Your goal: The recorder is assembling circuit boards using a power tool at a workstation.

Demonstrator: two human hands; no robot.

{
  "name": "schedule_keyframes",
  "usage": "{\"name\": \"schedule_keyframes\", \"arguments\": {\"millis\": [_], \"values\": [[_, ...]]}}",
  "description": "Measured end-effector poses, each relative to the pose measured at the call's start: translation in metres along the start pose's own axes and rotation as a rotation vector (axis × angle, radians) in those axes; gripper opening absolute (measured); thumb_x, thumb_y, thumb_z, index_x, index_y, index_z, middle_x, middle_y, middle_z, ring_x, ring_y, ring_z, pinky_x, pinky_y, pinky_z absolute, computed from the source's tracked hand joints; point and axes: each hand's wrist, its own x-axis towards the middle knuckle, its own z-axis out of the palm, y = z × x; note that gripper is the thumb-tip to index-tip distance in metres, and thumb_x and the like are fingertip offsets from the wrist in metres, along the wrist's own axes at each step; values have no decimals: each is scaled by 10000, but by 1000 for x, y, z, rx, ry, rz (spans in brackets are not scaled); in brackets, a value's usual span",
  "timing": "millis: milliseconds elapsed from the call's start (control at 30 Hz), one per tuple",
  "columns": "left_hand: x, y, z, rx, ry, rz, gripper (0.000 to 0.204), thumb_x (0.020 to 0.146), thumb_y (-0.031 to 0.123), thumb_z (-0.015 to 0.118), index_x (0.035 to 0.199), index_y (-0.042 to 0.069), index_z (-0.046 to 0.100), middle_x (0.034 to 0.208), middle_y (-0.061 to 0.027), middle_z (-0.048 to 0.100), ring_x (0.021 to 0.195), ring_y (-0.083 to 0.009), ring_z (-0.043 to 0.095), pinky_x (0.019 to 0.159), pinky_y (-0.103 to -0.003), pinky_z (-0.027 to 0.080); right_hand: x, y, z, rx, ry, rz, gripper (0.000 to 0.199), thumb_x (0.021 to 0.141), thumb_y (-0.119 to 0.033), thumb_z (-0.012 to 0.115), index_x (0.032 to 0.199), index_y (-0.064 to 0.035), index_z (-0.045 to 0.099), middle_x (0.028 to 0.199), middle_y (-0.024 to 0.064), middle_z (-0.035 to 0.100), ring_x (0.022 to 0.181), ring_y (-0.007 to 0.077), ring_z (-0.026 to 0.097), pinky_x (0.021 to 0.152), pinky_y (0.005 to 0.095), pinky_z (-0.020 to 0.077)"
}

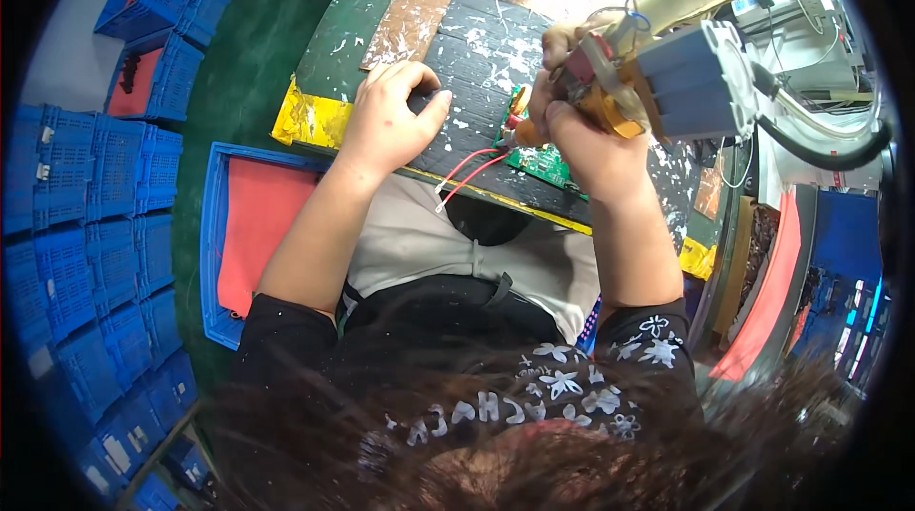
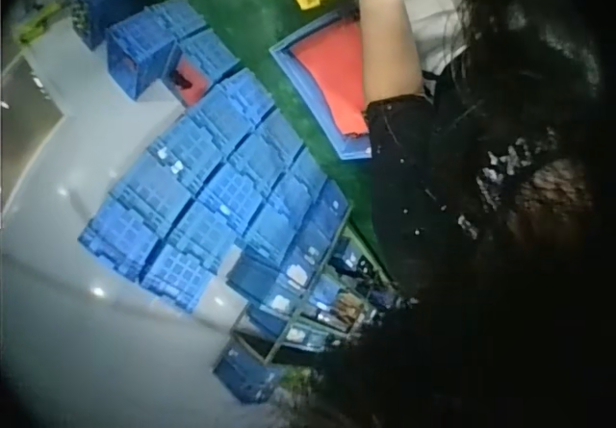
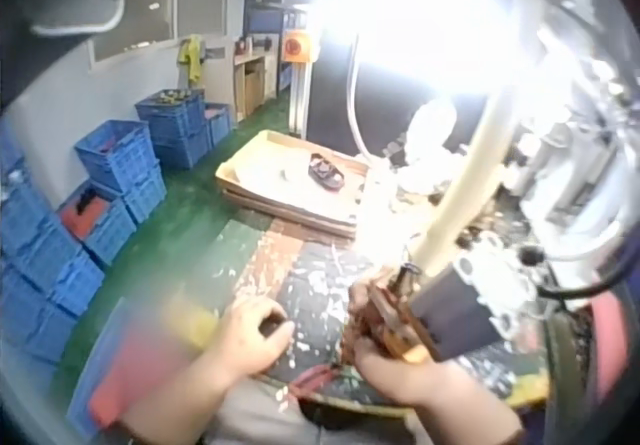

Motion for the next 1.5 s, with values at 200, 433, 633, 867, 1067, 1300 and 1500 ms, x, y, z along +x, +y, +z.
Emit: {"name": "schedule_keyframes", "arguments": {"millis": [200,433,633,867,1067,1300,1500], "values": [[-1,5,0,4,66,-23,149,725,155,669,798,41,605,818,-114,628,819,-309,580,774,-387,453,0,-8,-13,182,-41,36,678,609,165,398,1238,-80,331,1116,189,425,539,124,461,440,227,387],[-7,31,19,-193,12,0,150,768,113,656,886,31,616,855,-96,605,878,-215,551,753,-313,444,-19,-2,-25,153,124,-63,678,601,172,379,1229,-77,322,1047,178,443,532,150,480,438,245,392],[-9,26,34,-233,68,10,105,794,63,631,886,23,600,801,-57,592,746,-144,559,655,-262,446,-25,-5,-25,392,191,-10,518,666,180,393,1134,-42,385,989,105,504,591,83,508,501,210,479],[-12,14,38,-456,92,-134,129,822,40,606,939,32,552,772,14,553,626,-28,433,569,-191,393,-13,-18,-10,399,148,-100,493,709,162,461,1147,-58,402,970,89,519,641,112,550,540,229,484],[-12,17,34,-436,93,-110,129,815,53,610,932,34,558,776,6,555,661,-41,460,595,-202,404,2,-11,3,-98,170,-92,332,725,122,474,1027,-5,529,965,50,549,762,104,564,630,197,458],[-12,17,31,-438,77,-68,123,812,64,615,917,30,562,791,-21,574,738,-86,530,649,-231,426,-2,-2,8,314,90,-33,403,719,134,459,1108,26,475,987,75,523,632,78,533,536,223,451],[-12,18,30,-451,63,-84,125,811,74,618,914,30,562,796,-25,576,747,-92,540,656,-236,429,0,-6,11,322,135,17,398,726,135,459,1111,35,455,1013,82,501,637,72,535,543,215,482]]}}
